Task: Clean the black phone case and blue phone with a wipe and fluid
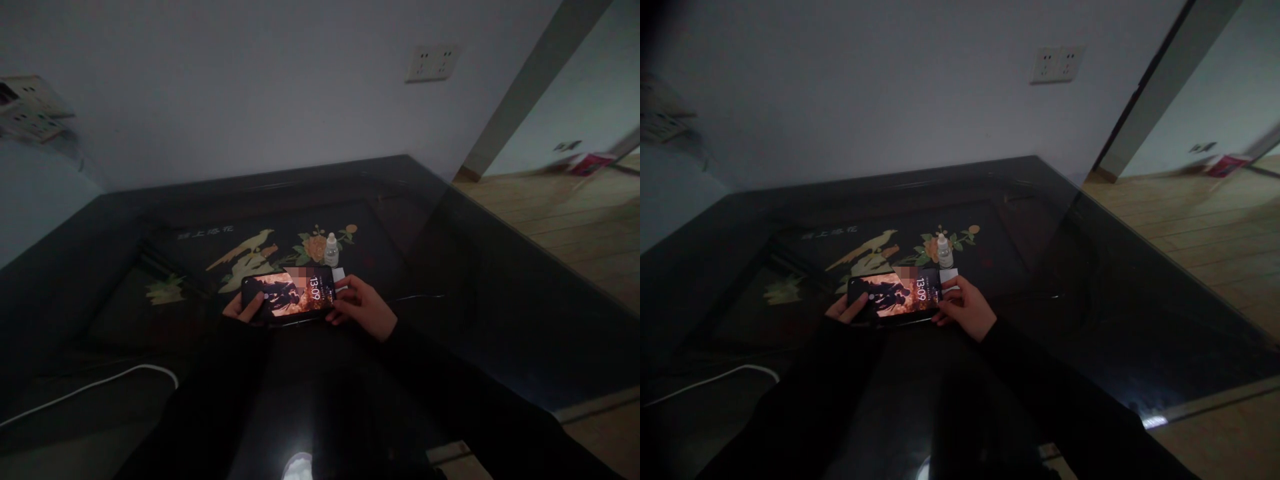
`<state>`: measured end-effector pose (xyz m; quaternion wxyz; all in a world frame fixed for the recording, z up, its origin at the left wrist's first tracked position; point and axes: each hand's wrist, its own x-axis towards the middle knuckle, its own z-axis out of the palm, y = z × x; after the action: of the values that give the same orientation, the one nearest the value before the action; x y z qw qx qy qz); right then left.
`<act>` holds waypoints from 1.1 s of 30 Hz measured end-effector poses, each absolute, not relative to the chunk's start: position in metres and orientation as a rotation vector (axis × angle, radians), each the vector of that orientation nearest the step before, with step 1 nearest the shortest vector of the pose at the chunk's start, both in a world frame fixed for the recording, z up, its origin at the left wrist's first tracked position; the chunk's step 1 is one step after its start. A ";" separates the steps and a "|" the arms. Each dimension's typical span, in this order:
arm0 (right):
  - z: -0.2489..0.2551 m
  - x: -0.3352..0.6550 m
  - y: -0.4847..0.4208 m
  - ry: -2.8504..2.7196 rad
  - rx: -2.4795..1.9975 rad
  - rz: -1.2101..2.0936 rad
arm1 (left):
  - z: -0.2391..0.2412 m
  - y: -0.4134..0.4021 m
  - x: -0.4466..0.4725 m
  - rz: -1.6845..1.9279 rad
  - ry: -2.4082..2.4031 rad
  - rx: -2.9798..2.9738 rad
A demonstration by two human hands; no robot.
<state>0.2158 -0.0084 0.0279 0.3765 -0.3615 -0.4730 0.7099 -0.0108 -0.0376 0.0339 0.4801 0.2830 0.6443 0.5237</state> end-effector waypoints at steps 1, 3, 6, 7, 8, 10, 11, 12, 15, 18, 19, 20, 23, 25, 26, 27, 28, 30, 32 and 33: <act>0.027 0.215 -0.009 -1.225 -0.920 1.834 | 0.034 -0.037 -0.010 1.313 1.577 0.687; 0.024 0.213 -0.012 -1.256 -0.914 1.868 | 0.036 -0.037 -0.008 1.398 1.578 0.702; 0.022 0.211 -0.014 -1.308 -0.910 1.896 | 0.042 -0.038 -0.004 1.491 1.583 0.732; 0.021 0.210 -0.014 -1.326 -0.907 1.899 | 0.043 -0.039 -0.004 1.506 1.595 0.752; 0.021 0.210 -0.014 -1.344 -0.902 1.898 | 0.044 -0.040 -0.003 1.513 1.613 0.776; 0.020 0.210 -0.014 -1.371 -0.889 1.881 | 0.043 -0.040 -0.004 1.503 1.642 0.819; 0.020 0.210 -0.014 -1.379 -0.884 1.864 | 0.042 -0.040 -0.005 1.494 1.640 0.825; 0.020 0.211 -0.013 -1.387 -0.881 1.837 | 0.041 -0.040 -0.006 1.486 1.627 0.819; 0.021 0.212 -0.012 -1.407 -0.886 1.728 | 0.041 -0.040 -0.008 1.467 1.546 0.754; 0.027 0.215 -0.009 -1.391 -0.919 1.603 | 0.045 -0.042 -0.007 1.422 1.502 0.696; 0.030 0.216 -0.009 -1.381 -0.932 1.561 | 0.046 -0.043 -0.007 1.397 1.484 0.704; 0.033 0.217 -0.008 -1.373 -0.944 1.519 | 0.048 -0.044 -0.006 1.364 1.462 0.743; 0.042 0.221 -0.006 -1.391 -0.979 1.397 | 0.050 -0.049 -0.003 1.241 1.407 0.943; 0.045 0.223 -0.006 -1.412 -1.018 1.331 | 0.049 -0.051 0.000 1.167 1.366 1.001; 0.045 0.224 -0.006 -1.418 -1.039 1.306 | 0.048 -0.052 0.002 1.134 1.339 0.989; 0.045 0.225 -0.005 -1.417 -1.055 1.292 | 0.047 -0.053 0.003 1.096 1.301 0.969; 0.043 0.225 -0.005 -1.407 -1.061 1.288 | 0.045 -0.054 0.005 1.058 1.253 0.949; 0.039 0.225 -0.004 -1.367 -1.036 1.313 | 0.042 -0.054 0.007 1.000 1.169 0.926; 0.035 0.225 -0.004 -1.319 -0.981 1.359 | 0.038 -0.054 0.007 0.975 1.109 0.925; 0.033 0.225 -0.003 -1.299 -0.957 1.380 | 0.037 -0.053 0.006 0.965 1.090 0.928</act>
<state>0.2245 -0.0032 0.0333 0.4875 -0.3937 -0.5343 0.5674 0.0064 -0.0532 0.0368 0.6500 0.4083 0.4800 0.4247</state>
